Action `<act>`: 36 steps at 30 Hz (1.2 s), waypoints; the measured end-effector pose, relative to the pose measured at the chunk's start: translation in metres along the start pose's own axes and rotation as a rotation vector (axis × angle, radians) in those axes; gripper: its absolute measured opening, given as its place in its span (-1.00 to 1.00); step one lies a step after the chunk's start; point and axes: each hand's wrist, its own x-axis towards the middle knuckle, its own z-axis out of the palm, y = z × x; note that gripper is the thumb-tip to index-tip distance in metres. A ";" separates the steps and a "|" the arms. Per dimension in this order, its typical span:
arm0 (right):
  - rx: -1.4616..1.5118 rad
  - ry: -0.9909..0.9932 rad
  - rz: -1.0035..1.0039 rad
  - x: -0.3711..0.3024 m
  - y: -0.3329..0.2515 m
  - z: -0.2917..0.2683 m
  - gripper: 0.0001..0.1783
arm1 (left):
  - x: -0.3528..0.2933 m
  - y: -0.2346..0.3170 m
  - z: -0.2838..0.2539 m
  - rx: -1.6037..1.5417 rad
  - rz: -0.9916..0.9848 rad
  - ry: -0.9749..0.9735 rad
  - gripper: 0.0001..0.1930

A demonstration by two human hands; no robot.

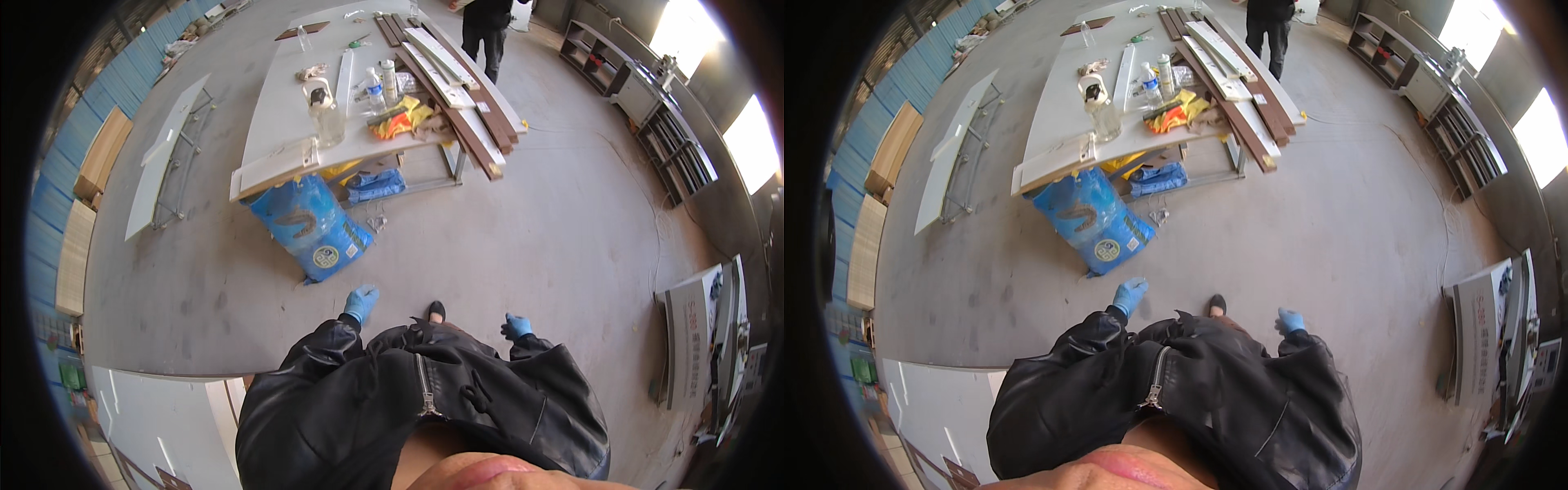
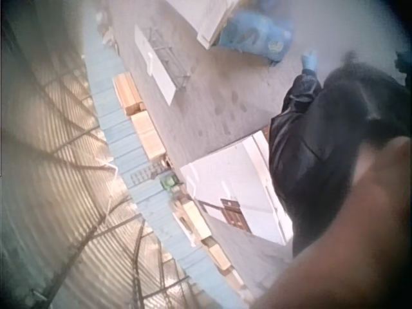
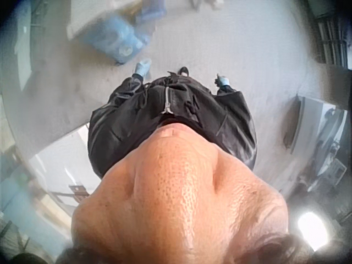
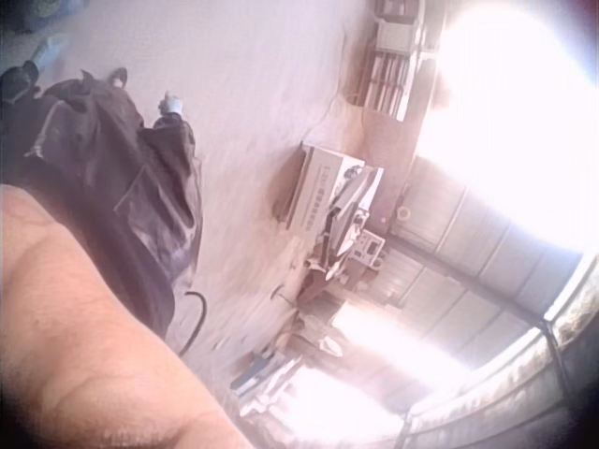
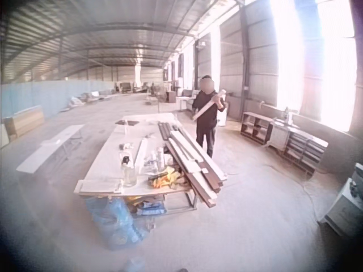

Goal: The person assembles flat-pack furniture components by hand. They pick up white and brown panels, align them on a workbench, and stack them in sequence. The person also handles a small wooden strip and applies a yellow adhesive pad to it.

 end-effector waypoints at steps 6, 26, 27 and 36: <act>-0.104 -0.006 -0.595 0.029 -0.255 0.042 -0.49 | 0.110 0.071 0.003 -0.155 -0.024 0.073 -0.62; 0.142 0.070 -0.402 0.158 -0.382 -0.104 -0.53 | 0.413 0.368 0.162 0.294 0.490 0.287 -0.34; 0.115 0.038 -0.375 0.169 -0.392 -0.128 -0.52 | 0.420 0.377 0.176 0.349 0.483 0.356 -0.31; -0.043 -0.036 -0.427 0.235 -0.528 -0.278 -0.49 | 0.451 0.465 0.274 0.576 0.249 0.520 -0.23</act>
